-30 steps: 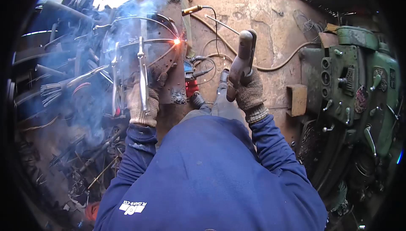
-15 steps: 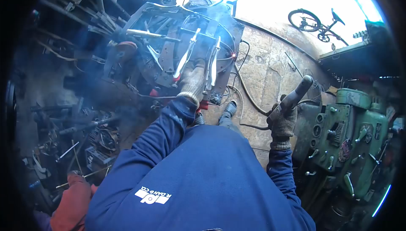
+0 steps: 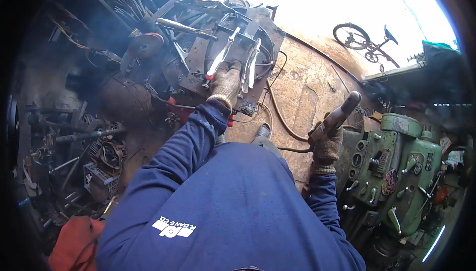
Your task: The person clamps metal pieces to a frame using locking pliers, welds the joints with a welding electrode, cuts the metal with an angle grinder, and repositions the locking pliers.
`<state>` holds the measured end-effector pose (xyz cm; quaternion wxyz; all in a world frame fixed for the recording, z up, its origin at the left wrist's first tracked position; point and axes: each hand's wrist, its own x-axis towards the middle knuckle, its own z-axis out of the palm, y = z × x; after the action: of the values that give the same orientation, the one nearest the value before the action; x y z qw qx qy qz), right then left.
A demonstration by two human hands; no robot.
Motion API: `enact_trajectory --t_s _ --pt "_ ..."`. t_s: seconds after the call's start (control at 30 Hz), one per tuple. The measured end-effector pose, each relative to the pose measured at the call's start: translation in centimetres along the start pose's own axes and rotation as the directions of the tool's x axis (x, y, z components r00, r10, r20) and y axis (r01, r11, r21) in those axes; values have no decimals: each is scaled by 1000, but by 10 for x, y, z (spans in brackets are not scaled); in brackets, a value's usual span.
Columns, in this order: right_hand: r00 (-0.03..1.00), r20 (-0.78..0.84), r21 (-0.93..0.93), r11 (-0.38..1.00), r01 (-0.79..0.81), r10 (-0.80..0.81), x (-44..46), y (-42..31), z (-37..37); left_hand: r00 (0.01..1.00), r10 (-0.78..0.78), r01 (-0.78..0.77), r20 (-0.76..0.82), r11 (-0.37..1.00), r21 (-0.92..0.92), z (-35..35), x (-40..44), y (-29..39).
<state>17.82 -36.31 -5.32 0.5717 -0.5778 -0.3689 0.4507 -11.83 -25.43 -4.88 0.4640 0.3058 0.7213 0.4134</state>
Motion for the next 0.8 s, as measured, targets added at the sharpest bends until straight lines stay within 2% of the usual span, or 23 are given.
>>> enact_trajectory --t_s 0.03,0.1,0.13,0.17,0.2,0.23,0.27,0.3,0.33,0.4,0.43,0.47,0.53,0.57,0.6,0.67,0.73,0.8 --pt "1000 -20 -8 1000 15 -16 10 2 -4 1000 0 0 -16 1000 -4 -2 -4 5" --pt "1000 -20 -9 1000 24 -24 34 2 -12 990 -136 137 -30 990 22 -2 -8 14" --pt "999 -39 -15 999 30 -30 45 4 -17 989 -138 139 -47 990 19 3 2 1" --pt "995 66 -50 996 80 -77 52 -2 -20 993 -117 115 -21 991 -72 2 5 0" --pt "994 76 -45 996 76 -73 61 -4 -23 988 -153 151 -6 980 -128 5 5 -1" --pt "979 165 58 992 115 -123 73 -5 -27 982 -188 187 8 965 -182 7 4 -1" --pt "953 245 163 977 140 -177 85 -6 -33 993 -115 102 -17 933 -346 8 -7 10" --pt "960 250 -36 990 137 -124 100 -8 -43 994 -113 101 -8 918 -383 12 1 -1" --pt "962 249 -30 991 127 -116 113 -8 -52 994 -107 100 5 904 -416 15 13 -15" --pt "954 274 -257 965 -51 123 132 -21 -64 997 -64 33 -52 890 -454 18 20 -29" --pt "968 245 -185 983 -7 53 142 -2 -79 992 -123 99 -13 855 -509 16 22 -32" --pt "964 257 -200 980 -15 67 153 -1 -84 997 -76 50 -26 843 -536 17 11 -20" --pt "929 369 -176 983 55 14 182 11 -95 993 -120 87 -22 821 -564 16 13 -21" --pt "926 377 -179 983 44 27 194 12 -99 994 -105 74 -10 764 -641 17 8 -18" --pt "926 375 -204 978 33 46 206 12 -101 998 -70 52 -3 764 -644 13 7 -21" --pt "920 385 -233 972 26 68 233 7 -100 989 -146 116 5 766 -633 9 6 -22" --pt "901 431 -296 952 79 59 261 -11 -91 994 -105 64 -24 749 -659 13 4 -21" --pt "866 498 -169 973 157 -54 288 -26 -74 999 -41 37 10 730 -682 11 3 -12"
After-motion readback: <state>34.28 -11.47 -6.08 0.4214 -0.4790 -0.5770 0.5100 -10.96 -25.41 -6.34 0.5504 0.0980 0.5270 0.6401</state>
